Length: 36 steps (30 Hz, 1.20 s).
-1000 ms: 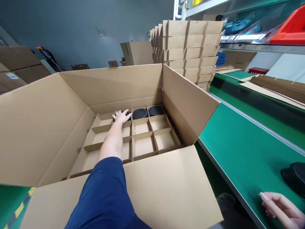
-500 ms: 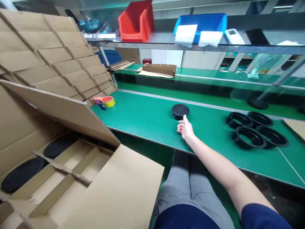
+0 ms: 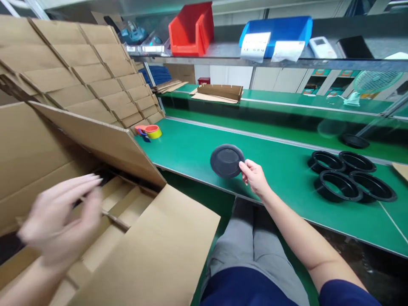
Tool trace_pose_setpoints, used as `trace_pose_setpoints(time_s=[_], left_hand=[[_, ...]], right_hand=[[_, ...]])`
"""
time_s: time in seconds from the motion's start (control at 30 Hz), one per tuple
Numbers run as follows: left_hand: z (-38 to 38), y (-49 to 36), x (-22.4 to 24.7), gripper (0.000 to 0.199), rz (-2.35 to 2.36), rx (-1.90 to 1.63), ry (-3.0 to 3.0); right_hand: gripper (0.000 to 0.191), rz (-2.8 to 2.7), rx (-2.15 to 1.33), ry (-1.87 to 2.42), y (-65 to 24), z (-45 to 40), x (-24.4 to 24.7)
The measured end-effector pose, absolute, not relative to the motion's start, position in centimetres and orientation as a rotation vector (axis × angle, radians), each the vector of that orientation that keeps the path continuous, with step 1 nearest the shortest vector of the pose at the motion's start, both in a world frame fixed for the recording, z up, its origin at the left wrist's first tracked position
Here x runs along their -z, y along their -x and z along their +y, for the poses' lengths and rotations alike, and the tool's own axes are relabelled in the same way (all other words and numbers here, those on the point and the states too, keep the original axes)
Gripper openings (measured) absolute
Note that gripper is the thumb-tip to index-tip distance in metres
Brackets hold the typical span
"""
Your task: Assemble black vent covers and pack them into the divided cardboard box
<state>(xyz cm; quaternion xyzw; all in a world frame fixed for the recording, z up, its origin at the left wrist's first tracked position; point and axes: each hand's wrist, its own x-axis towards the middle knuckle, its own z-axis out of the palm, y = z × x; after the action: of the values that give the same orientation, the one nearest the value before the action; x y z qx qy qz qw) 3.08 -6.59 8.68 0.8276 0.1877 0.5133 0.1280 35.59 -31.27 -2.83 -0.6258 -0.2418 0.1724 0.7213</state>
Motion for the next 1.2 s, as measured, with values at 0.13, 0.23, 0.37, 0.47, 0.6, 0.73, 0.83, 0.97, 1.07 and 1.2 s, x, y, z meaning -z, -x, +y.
trace_pose_setpoints(time_s=[0.13,0.23,0.37,0.47,0.6,0.73,0.83,0.97,1.07,1.2], left_hand=[[-12.8,-10.0,-6.9,0.070,0.029,-1.143,-2.526],[-15.5,-15.2,-5.3,0.084,-0.027,-0.890,-2.485],[-17.1,-18.3,-4.1,0.055,0.051,-0.757,-2.366],[-17.9,-18.9,-4.1,0.031,0.067,-0.790,-2.279],[-19.1,-19.6,-4.3,0.031,0.133,-0.735,-2.232],[-20.2,-20.2,-4.2,0.059,0.099,-0.642,-2.337],[-20.8,-20.4,-4.2,0.061,0.063,-0.614,-2.334],[-21.4,-20.7,-4.1,0.047,-0.002,-0.523,-2.269],[-22.2,-21.0,-3.9,0.039,0.049,-0.535,-2.235],[-23.5,-21.7,-3.5,0.054,0.081,-0.649,-2.345]], right_hand=[[0.053,-0.770,-0.457,1.381,-30.0,-32.3,2.1],[0.051,-0.844,-0.413,1.398,-27.8,-33.0,1.3],[0.051,-0.888,-0.251,1.424,-27.5,-34.4,1.1],[0.050,-0.848,-0.292,1.386,-28.1,-35.2,1.9],[0.052,-0.721,-0.411,1.269,-28.8,-35.8,3.2],[0.051,-0.678,-0.453,1.221,-29.1,-36.6,3.9],[0.051,-0.651,-0.445,1.194,-29.3,-37.6,4.1],[0.052,-0.554,-0.508,1.110,-29.7,-38.7,4.5],[0.053,-0.537,-0.540,1.087,-29.7,-39.2,4.7],[0.053,-0.583,-0.532,1.102,-29.6,-39.6,5.2]])
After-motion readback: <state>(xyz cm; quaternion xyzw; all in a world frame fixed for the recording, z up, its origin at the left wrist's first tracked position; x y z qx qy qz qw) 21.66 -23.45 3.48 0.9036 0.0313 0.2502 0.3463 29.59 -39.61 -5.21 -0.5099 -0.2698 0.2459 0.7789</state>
